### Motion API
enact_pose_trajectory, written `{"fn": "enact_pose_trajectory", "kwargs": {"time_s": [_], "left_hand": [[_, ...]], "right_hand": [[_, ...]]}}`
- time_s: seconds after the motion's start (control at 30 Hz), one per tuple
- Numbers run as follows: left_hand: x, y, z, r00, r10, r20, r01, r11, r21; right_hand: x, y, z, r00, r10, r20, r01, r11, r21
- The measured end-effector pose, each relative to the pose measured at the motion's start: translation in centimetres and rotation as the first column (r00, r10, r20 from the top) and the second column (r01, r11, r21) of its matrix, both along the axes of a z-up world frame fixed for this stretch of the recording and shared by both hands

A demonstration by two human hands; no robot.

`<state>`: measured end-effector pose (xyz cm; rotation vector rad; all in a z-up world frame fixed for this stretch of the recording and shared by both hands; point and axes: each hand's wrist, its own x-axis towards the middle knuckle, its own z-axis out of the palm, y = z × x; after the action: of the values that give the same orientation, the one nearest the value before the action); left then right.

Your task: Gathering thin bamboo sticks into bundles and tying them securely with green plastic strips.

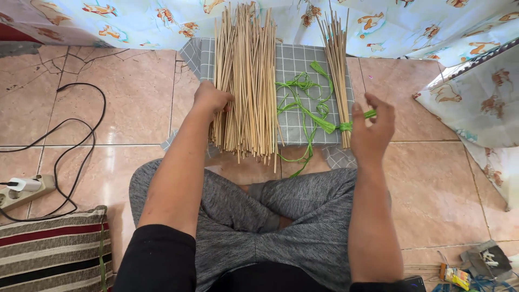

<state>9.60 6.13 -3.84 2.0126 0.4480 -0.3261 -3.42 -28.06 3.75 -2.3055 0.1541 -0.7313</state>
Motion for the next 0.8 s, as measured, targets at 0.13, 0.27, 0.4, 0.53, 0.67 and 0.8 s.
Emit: {"fn": "enact_pose_trajectory", "kwargs": {"time_s": [0.13, 0.27, 0.4, 0.53, 0.67, 0.8], "left_hand": [[0.4, 0.2, -0.8, 1.000, -0.006, 0.007, 0.006, 0.999, 0.053], [-0.8, -0.9, 0.3, 0.998, -0.042, 0.043, 0.029, 0.963, 0.266], [0.1, -1.5, -0.5, 0.999, 0.010, 0.041, -0.023, 0.938, 0.347], [1.3, -0.9, -2.4, 0.998, 0.036, 0.042, -0.049, 0.930, 0.363], [1.6, -1.0, -2.4, 0.999, 0.027, 0.018, -0.032, 0.942, 0.335], [3.4, 0.0, -4.1, 1.000, 0.007, 0.013, -0.010, 0.957, 0.289]], "right_hand": [[1.0, 0.1, -4.6, 0.996, 0.011, -0.089, -0.010, 1.000, 0.007], [1.9, -1.0, -7.4, 0.982, 0.079, -0.173, -0.088, 0.995, -0.040], [2.3, -0.8, -7.4, 0.973, 0.085, -0.214, -0.076, 0.996, 0.047], [2.2, -1.2, -7.2, 0.976, 0.082, -0.203, -0.077, 0.996, 0.034], [2.1, -1.4, -7.1, 0.977, 0.083, -0.194, -0.078, 0.996, 0.035], [2.3, -1.6, -7.6, 0.974, 0.109, -0.200, -0.105, 0.994, 0.033]]}}
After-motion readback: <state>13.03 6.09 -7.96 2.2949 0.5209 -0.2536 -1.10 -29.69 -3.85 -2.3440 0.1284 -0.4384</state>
